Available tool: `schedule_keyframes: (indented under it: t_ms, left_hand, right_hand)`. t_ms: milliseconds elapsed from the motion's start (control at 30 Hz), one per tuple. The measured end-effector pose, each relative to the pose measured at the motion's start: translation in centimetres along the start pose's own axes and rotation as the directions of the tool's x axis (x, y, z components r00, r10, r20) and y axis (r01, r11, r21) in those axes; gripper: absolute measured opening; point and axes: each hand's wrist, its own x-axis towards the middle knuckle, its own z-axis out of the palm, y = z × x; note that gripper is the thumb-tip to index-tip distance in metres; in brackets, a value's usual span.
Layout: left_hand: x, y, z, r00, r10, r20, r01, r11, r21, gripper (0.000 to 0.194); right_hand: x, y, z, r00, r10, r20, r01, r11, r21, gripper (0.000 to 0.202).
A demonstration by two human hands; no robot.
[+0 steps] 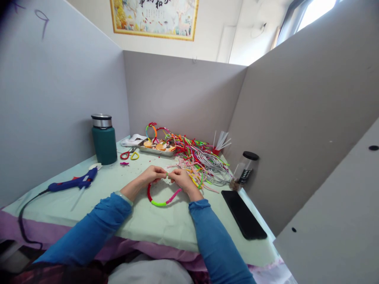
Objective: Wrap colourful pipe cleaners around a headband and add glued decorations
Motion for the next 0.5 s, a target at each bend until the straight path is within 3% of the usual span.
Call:
schedule_keyframes:
  t_ms: [167,333,500]
  left_hand:
    - [-0.49,0.58,0.27,0.999,0.053,0.01,-0.053,0.999,0.001,0.026]
    - [-0.75,1.0,0.32,0.996,0.087,-0.014,-0.086,0.996,0.014,0.028]
    - [-0.29,0.58,0.47,0.989,0.148,-0.013,-0.147,0.988,0.049,0.032]
  right_hand:
    - [-0.01,-0.13,0.01,1.0,-0.013,-0.013,0.013,1.0,-0.001,0.027]
    - [-0.11,-0.52,-0.32,0.997,-0.018,0.075,0.012,0.997,0.082,0.037]
    - [-0.12,-0.22,-0.5,0.996,-0.005,0.084,0.001,0.999,0.05,0.024]
